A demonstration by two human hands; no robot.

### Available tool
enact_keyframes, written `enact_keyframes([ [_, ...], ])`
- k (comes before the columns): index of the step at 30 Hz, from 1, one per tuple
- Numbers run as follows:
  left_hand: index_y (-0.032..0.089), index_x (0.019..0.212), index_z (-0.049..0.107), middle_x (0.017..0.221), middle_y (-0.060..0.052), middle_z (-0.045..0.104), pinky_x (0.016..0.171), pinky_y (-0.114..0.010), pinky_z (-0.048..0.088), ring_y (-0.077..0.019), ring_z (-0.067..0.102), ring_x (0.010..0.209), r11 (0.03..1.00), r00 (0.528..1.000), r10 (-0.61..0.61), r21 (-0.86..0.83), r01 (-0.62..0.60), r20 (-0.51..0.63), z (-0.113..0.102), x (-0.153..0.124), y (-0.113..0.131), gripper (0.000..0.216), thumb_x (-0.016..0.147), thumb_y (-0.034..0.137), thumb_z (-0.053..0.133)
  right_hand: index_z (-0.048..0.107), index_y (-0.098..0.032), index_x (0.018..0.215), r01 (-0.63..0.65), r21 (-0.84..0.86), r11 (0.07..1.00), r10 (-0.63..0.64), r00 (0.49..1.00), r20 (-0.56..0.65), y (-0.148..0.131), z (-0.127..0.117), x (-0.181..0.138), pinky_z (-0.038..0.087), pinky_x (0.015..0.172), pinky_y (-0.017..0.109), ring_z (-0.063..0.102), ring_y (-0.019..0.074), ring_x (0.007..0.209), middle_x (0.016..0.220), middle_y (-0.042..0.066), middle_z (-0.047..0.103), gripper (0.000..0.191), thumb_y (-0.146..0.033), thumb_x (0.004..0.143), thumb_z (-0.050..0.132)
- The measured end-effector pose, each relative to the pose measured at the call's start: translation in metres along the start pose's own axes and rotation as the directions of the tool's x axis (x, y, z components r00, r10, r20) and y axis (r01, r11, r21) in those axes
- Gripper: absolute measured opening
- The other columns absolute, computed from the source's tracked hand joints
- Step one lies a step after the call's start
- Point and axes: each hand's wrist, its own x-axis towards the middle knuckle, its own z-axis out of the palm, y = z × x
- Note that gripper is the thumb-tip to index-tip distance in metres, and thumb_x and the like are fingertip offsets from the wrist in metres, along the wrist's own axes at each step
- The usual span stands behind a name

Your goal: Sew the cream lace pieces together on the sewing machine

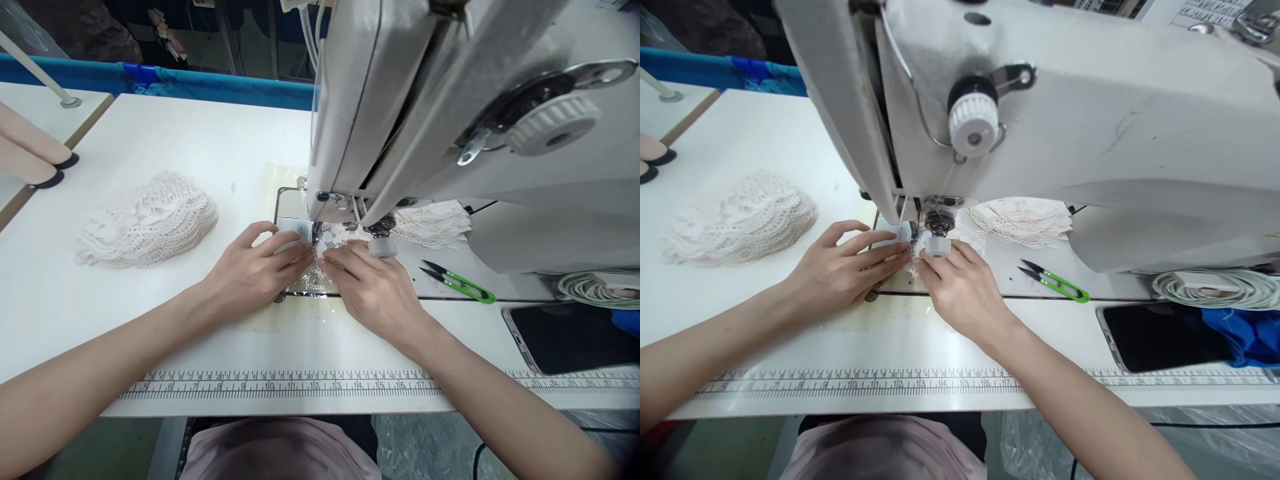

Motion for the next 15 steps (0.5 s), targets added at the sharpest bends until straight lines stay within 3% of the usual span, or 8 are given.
enact_keyframes([
  [15,0.017,0.121,0.059,0.122,-0.002,0.07,0.095,-0.044,0.043,-0.022,0.061,0.117,0.999,1.0,0.027,0.023,-0.027,-0.009,-0.0023,0.0001,0.0016,0.031,0.094,0.006,0.051,0.073,-0.017,0.099,-0.01,0.013,1.0,0.011,1.0,-0.018,0.0008,-0.0007,-0.0006,0.05,0.088,0.036,0.066,0.0156,0.088,0.108,0.002,0.075,0.027,-0.004,0.09,0.052],
])
